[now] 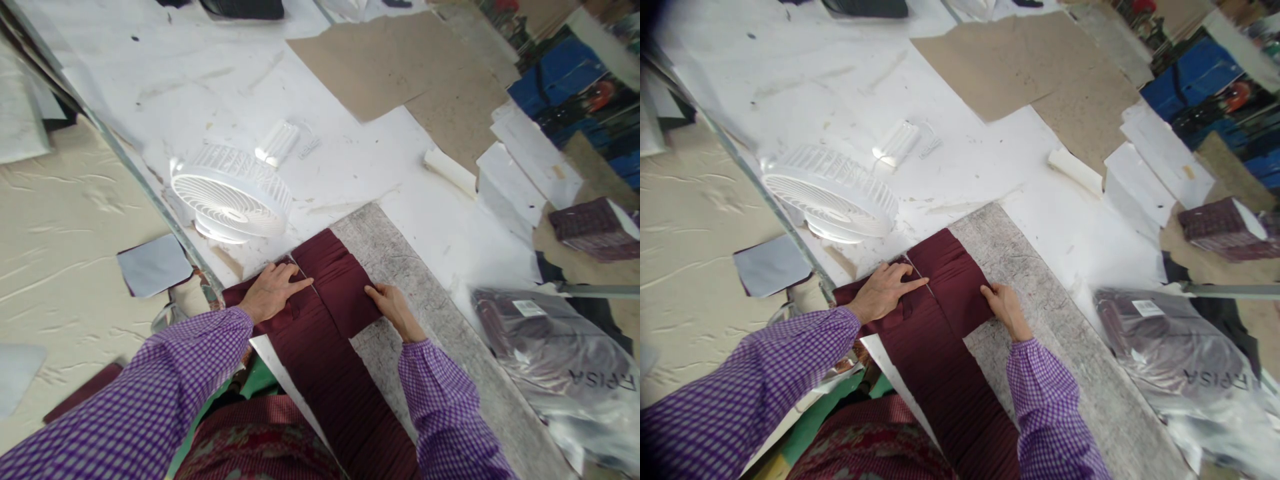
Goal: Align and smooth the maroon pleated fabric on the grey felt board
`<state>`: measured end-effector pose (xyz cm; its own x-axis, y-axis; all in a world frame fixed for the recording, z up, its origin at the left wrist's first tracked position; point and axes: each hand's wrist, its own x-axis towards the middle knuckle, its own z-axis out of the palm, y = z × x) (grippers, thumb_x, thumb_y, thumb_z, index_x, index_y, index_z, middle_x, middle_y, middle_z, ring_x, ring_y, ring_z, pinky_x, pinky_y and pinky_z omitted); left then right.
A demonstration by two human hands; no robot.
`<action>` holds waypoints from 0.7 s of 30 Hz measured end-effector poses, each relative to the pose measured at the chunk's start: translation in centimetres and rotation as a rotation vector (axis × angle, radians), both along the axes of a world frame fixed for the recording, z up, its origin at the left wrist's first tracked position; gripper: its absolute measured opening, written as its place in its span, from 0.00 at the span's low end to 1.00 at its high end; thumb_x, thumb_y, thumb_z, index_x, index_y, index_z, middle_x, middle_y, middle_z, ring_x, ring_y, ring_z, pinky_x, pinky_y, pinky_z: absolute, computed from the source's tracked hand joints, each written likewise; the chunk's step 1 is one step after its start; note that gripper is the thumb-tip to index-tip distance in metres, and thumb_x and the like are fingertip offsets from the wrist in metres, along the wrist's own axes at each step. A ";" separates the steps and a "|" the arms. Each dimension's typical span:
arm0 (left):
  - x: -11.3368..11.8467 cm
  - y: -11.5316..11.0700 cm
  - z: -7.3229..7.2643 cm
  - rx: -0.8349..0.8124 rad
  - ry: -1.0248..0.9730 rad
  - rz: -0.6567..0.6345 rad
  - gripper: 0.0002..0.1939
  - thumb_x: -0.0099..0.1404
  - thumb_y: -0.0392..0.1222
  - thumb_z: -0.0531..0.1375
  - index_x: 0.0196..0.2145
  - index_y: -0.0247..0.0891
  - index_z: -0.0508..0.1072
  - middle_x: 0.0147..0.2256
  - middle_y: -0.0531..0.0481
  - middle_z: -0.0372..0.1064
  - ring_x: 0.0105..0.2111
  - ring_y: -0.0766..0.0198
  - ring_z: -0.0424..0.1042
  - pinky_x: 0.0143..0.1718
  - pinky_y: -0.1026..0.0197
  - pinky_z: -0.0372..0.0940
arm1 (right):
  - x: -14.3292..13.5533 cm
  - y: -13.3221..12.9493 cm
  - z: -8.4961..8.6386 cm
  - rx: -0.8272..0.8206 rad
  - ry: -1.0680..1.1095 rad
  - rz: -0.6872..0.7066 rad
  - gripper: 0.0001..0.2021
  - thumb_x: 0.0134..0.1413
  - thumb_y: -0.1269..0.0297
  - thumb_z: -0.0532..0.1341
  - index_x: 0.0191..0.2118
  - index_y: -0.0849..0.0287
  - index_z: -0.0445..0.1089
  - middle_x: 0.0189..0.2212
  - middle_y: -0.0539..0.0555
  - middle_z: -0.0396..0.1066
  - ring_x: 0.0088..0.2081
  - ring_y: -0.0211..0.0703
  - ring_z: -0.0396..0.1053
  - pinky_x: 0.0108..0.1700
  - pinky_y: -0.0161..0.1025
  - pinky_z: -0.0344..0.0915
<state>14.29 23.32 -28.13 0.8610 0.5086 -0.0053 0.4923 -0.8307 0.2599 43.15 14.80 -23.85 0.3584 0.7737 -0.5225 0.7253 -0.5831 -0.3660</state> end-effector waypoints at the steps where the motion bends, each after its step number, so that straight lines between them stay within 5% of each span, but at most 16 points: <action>1: 0.0 0.0 0.1 0.001 0.002 0.000 0.34 0.59 0.25 0.49 0.60 0.50 0.57 0.46 0.40 0.60 0.44 0.52 0.62 0.41 0.50 0.54 | -0.1 0.1 0.0 0.000 -0.032 0.013 0.19 0.54 0.54 0.54 0.17 0.57 0.58 0.13 0.46 0.56 0.19 0.38 0.58 0.23 0.35 0.49; 8: 0.2 0.0 0.3 0.016 0.016 -0.002 0.37 0.61 0.24 0.45 0.63 0.53 0.48 0.45 0.41 0.60 0.42 0.53 0.62 0.40 0.51 0.54 | -0.9 0.4 0.1 -0.039 -0.196 0.085 0.17 0.57 0.58 0.53 0.19 0.57 0.62 0.16 0.51 0.64 0.23 0.43 0.65 0.26 0.37 0.53; 21: 0.1 0.0 0.0 0.026 0.023 -0.004 0.37 0.60 0.25 0.48 0.63 0.54 0.48 0.46 0.42 0.60 0.42 0.53 0.61 0.40 0.51 0.53 | -1.6 0.8 0.4 -0.095 -0.336 0.184 0.16 0.58 0.59 0.52 0.24 0.59 0.69 0.23 0.57 0.72 0.29 0.47 0.71 0.28 0.37 0.58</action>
